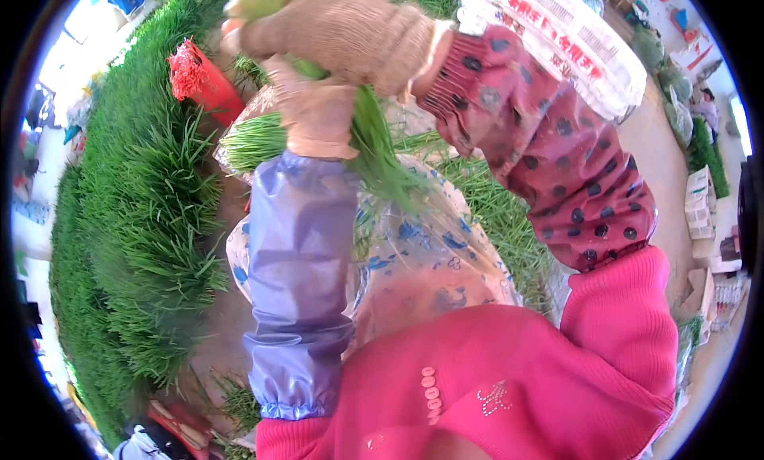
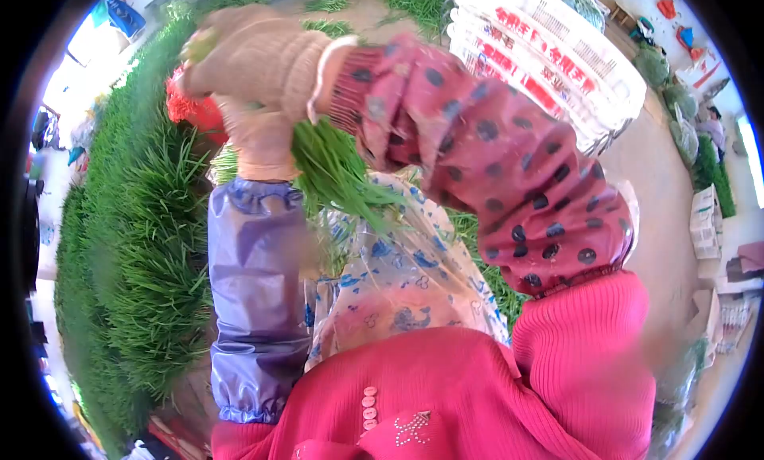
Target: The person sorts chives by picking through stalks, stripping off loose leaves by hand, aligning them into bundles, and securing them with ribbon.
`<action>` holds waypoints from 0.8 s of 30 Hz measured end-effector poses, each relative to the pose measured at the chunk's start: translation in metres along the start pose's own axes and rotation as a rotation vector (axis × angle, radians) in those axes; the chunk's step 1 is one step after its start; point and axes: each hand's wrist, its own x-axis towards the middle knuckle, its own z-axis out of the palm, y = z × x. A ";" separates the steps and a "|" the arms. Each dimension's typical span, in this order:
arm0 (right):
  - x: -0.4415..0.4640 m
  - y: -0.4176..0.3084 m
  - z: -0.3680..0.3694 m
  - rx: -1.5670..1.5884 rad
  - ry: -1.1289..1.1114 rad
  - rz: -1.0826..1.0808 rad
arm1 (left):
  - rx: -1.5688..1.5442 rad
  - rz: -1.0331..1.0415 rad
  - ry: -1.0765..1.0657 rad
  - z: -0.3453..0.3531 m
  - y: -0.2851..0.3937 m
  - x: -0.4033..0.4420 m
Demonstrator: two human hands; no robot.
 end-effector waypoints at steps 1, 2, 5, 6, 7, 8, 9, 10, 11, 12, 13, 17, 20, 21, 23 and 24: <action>-0.005 -0.001 0.001 0.009 0.016 0.009 | 0.219 0.167 -0.048 -0.014 0.004 0.002; -0.011 -0.006 0.004 0.181 0.030 0.034 | 0.430 0.343 -0.059 -0.020 0.011 0.002; -0.023 -0.002 0.014 0.311 0.055 0.035 | 0.342 0.109 0.203 -0.032 0.056 -0.008; -0.038 -0.001 0.018 0.278 -0.019 0.114 | 0.343 0.077 0.107 -0.042 0.070 -0.010; -0.054 0.003 0.025 0.246 -0.098 0.192 | 0.344 0.044 0.017 -0.054 0.084 -0.012; -0.071 0.019 0.039 0.266 -0.241 0.185 | 0.237 0.036 -0.075 -0.069 0.095 -0.014; -0.092 0.037 0.056 0.285 -0.387 0.173 | 0.225 0.030 -0.028 -0.075 0.109 -0.021; -0.119 0.051 0.071 0.196 -0.591 0.269 | 0.191 0.035 -0.067 -0.088 0.121 -0.023; -0.143 0.077 0.088 0.075 -0.828 0.312 | 0.159 0.042 -0.104 -0.103 0.132 -0.026; -0.168 0.092 0.091 -0.177 -1.038 0.232 | 0.122 0.043 -0.125 -0.108 0.141 -0.032; -0.188 0.117 0.095 -0.178 -1.212 0.188 | 0.140 0.050 -0.109 -0.115 0.149 -0.038; -0.168 0.141 0.050 -0.356 -0.966 0.366 | 0.165 0.068 -0.142 -0.135 0.173 -0.054; -0.120 0.104 0.032 -0.276 -0.540 0.349 | 0.196 0.076 -0.083 -0.139 0.174 -0.060; -0.111 0.089 0.036 -0.180 -0.404 0.250 | 0.200 0.068 -0.058 -0.136 0.172 -0.062; -0.092 0.062 0.060 -0.014 -0.174 -0.024 | 0.244 0.059 0.027 -0.131 0.165 -0.061; -0.080 0.042 0.070 0.102 -0.201 -0.014 | 0.279 0.072 0.048 -0.123 0.158 -0.062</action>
